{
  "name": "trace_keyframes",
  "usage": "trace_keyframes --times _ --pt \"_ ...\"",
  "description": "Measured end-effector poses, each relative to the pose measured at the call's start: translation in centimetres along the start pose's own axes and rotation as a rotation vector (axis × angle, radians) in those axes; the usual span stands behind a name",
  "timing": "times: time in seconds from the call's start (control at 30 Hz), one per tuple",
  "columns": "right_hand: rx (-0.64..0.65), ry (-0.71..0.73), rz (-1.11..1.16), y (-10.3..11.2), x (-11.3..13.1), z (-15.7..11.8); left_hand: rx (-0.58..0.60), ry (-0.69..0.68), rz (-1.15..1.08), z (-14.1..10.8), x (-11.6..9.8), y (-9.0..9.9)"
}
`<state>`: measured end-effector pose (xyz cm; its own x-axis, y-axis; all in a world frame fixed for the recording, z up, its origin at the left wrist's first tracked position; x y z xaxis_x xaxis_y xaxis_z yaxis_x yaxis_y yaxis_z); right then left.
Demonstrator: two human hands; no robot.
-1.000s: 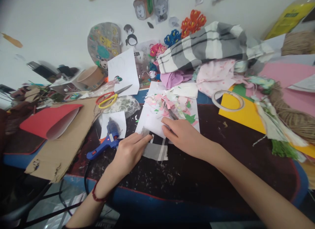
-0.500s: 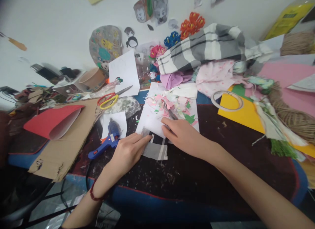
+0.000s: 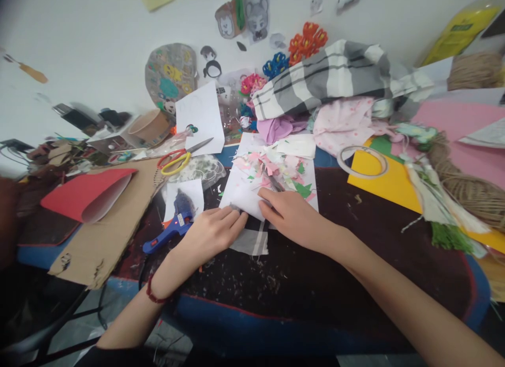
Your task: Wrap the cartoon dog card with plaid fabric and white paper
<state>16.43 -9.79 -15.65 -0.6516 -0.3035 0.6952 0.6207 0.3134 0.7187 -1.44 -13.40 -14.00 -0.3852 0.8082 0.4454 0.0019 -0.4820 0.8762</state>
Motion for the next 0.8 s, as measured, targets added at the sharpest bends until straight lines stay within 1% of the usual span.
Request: trace_keyframes --times 0.1,0.27,0.37,0.47,0.63,0.8 --pt "0.004 -0.001 0.008 0.0 0.0 0.0 -0.026 -0.036 0.034 0.0 -0.2 0.0" --pt "0.018 -0.019 0.005 0.1 0.2 -0.2 -0.08 -0.049 0.098 -0.8 -0.5 0.0" --pt "0.013 -0.012 0.004 0.0 0.2 -0.3 -0.126 -0.08 0.113 -1.4 -0.7 0.5" --pt "0.008 -0.004 0.008 0.0 0.2 -0.2 -0.129 -0.077 0.044 -2.2 -0.9 1.5" --pt "0.01 -0.003 0.012 0.1 0.2 -0.3 -0.111 0.016 -0.085 -4.3 -1.3 3.2" --pt "0.015 -0.018 0.007 0.2 0.4 -0.3 -0.125 0.165 -0.147 -6.6 -1.6 3.6"
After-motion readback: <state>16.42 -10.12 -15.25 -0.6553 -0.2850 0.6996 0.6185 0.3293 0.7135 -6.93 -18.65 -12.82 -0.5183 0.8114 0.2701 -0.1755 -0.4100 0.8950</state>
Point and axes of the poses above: each hand's wrist, its own z-axis towards the middle knuckle, its own y-axis out of the back of the hand, x = y × z, the point moved 3 cm from there along z, towards the middle knuckle, and after that the axes turned 8 degrees about -y, right-handed, at the moved point
